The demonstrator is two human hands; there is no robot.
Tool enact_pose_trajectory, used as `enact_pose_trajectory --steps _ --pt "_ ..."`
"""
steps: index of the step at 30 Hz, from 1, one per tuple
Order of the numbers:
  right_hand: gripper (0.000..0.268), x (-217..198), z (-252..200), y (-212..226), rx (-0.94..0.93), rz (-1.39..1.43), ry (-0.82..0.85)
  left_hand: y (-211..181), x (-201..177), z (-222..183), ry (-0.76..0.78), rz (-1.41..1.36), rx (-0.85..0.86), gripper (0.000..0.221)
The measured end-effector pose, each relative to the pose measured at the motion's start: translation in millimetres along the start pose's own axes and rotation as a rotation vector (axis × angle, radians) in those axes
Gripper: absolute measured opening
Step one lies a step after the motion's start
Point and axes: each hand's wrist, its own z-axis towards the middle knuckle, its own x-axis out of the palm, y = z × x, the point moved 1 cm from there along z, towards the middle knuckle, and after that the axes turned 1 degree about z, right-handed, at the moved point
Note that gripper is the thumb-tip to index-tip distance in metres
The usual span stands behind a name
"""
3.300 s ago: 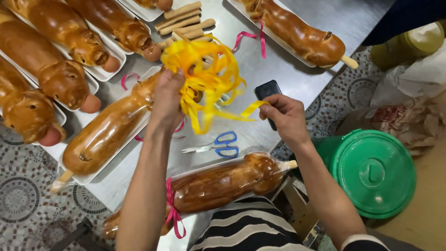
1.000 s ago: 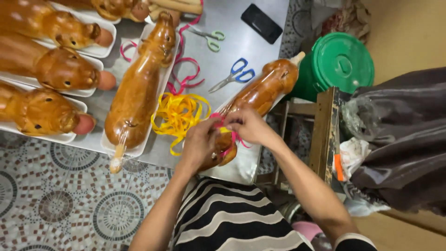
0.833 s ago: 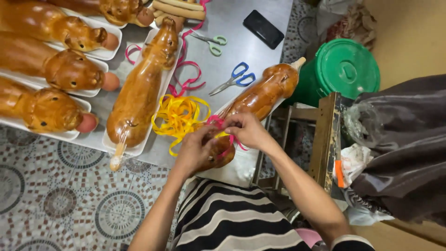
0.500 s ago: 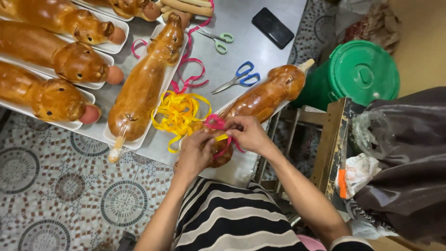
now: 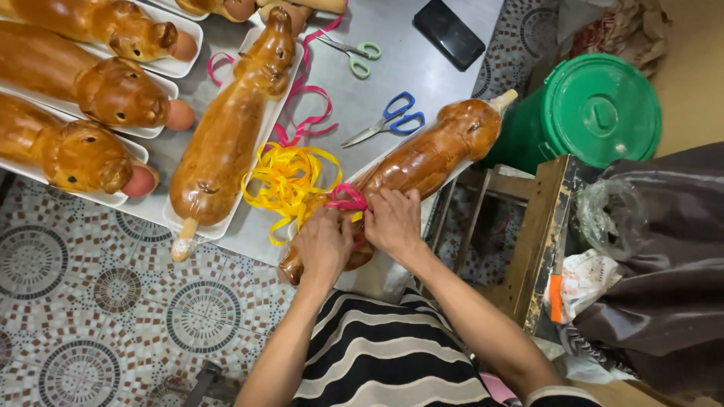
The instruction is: Tying decorative ribbons around pig-shaped bread loaves and cutting them to size with scissors.
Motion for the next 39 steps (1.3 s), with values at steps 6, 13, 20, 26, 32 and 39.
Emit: enact_pose_trajectory --steps 6,13,20,26,32,39 --pt "0.017 -21 6 -4 0.067 0.186 0.083 4 16 7 -0.004 -0.054 -0.012 0.024" --pt "0.011 -29 10 -8 0.090 0.248 0.154 -11 10 6 0.014 -0.019 -0.043 0.027" --pt "0.008 -34 12 -13 0.074 0.285 0.205 -25 1 7 0.020 -0.048 -0.076 0.025" --pt "0.009 -28 8 -18 0.052 0.316 0.225 -23 15 3 0.006 0.019 -0.149 0.025" --pt "0.011 -15 2 -26 -0.038 0.334 0.157 -25 24 2 -0.034 0.055 -0.187 0.024" --pt "0.009 -36 26 -42 -0.336 0.282 0.081 -35 19 -1 -0.079 0.041 -0.184 0.023"
